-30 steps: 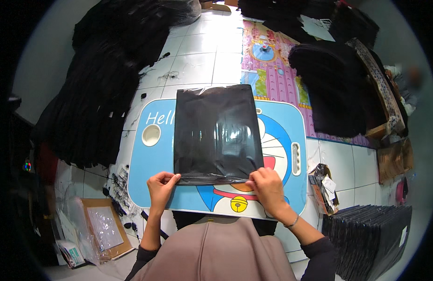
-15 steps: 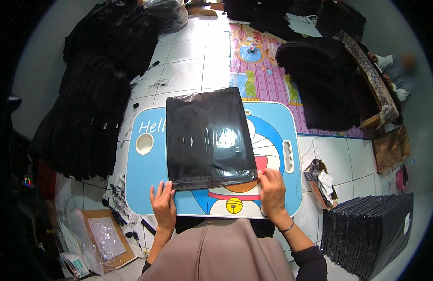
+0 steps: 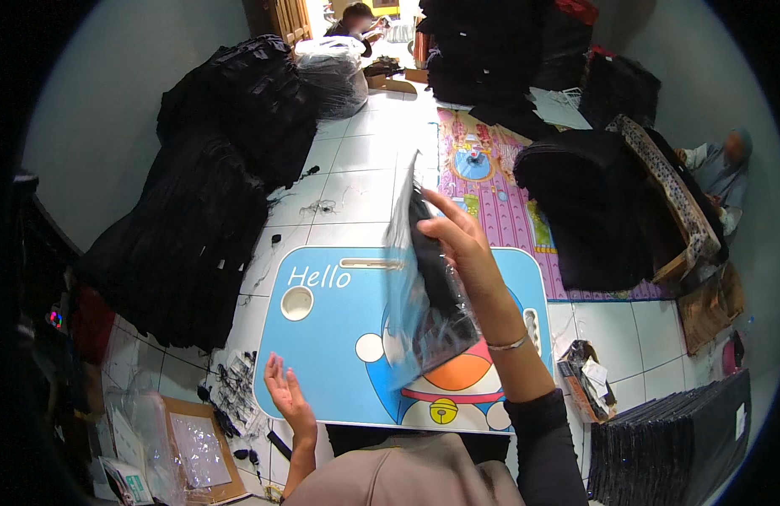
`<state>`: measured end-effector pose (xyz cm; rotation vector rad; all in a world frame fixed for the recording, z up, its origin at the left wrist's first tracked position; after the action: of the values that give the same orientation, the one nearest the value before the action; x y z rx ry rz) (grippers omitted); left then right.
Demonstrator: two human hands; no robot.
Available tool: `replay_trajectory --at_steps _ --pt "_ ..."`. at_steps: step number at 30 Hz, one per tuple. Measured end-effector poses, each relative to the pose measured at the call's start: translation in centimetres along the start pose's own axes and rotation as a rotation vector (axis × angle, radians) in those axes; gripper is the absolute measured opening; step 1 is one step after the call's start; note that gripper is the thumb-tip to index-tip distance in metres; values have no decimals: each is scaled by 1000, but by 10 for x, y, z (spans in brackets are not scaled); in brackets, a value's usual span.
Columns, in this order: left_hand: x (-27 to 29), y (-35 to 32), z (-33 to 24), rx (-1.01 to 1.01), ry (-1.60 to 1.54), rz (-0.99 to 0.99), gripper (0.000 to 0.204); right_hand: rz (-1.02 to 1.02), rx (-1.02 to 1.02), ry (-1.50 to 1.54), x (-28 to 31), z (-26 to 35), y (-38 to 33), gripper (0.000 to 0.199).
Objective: The person folds black garments on a table, places each folded item into a clear plastic bag, and stacks the packaged items. The person also uses a small tool to trim loose threads from the garment edges before packaging.
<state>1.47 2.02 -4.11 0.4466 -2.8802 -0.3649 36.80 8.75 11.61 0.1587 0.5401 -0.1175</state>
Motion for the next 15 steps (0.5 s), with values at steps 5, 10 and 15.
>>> replay_trajectory --at_steps 5,10,15 --pt "-10 -6 -58 -337 62 -140 36 269 -4 -170 -80 -47 -22 59" --pt "-110 -27 -58 -368 208 436 59 72 319 -1288 -53 -146 -66 59" --pt "-145 -48 -15 -419 968 757 68 67 272 -1746 11 -165 -112 59"
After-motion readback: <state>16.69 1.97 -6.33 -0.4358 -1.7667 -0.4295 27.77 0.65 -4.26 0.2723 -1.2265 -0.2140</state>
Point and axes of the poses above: each hand's wrist, its own y-axis towards the middle knuckle, its own x-axis out of the back of the hand, z = x × y, the point moved 9 cm from there along y, towards the middle knuckle, and after that the axes turned 8 degrees about y, right-handed, at the moved point
